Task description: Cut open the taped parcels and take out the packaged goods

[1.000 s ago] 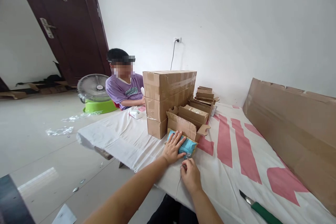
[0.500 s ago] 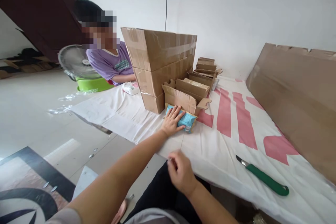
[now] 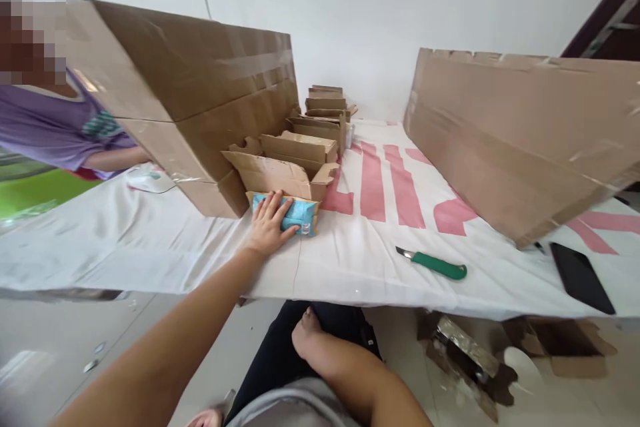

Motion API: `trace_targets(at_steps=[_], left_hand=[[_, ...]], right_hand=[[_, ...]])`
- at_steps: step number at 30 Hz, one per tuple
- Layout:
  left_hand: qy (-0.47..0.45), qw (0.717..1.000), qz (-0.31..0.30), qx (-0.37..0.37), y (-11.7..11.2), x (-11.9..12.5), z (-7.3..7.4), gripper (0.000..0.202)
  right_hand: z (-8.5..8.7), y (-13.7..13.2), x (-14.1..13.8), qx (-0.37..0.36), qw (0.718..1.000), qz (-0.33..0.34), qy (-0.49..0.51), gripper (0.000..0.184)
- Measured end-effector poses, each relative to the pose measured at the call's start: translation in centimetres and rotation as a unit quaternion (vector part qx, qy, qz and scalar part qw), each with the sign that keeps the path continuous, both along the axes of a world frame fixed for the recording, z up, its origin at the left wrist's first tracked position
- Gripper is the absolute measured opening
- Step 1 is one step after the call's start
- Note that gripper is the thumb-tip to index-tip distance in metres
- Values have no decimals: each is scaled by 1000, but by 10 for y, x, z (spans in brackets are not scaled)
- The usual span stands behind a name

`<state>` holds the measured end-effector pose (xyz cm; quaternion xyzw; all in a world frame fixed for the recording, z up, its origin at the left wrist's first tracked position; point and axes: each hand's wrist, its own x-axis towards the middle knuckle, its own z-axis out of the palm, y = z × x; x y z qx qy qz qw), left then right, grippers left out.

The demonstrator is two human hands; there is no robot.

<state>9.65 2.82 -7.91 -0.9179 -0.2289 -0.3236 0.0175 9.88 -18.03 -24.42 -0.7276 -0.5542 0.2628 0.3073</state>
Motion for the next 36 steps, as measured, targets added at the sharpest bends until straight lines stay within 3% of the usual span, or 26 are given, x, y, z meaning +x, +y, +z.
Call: trace_targets(at_steps=[4,7,9,11,15,18,21,25,30,33,36], left_hand=[[-6,1000,0,12,0,1,0,70],[-6,1000,-1,13,-1,0,1,68],[-10,1000,-4,8,-1,0,0,66],[-15,1000,-8,5,-1,0,-1,65],[-24,1000,-16,9,-1,0,-2,64],[-30,999,-16,11,-1,0,-1,64],[-33,999,-14,12,-3,1,-1,64],[-30,999,-9,9,-4,2,0,64],[-30,1000,-7,4,-5,2,1,64],[-30,999,-11,7,-5,2,1,64],[-28,999,-11,14,-5,2,1,64]], right_hand=[[5,-23,12,-31,998,54,-2,24],[15,-54,38,-2,999,39,-2,15],[19,-79,65,25,999,-30,-6,13],[19,-107,99,43,990,-131,-8,26],[11,-170,159,70,948,-311,2,43],[11,-211,174,102,919,-380,13,52],[25,-239,169,136,899,-416,13,53],[62,-253,165,176,877,-447,-16,37],[107,-244,179,233,865,-431,-109,26],[115,-238,188,217,866,-430,-134,28],[111,-234,193,183,872,-440,-111,36]])
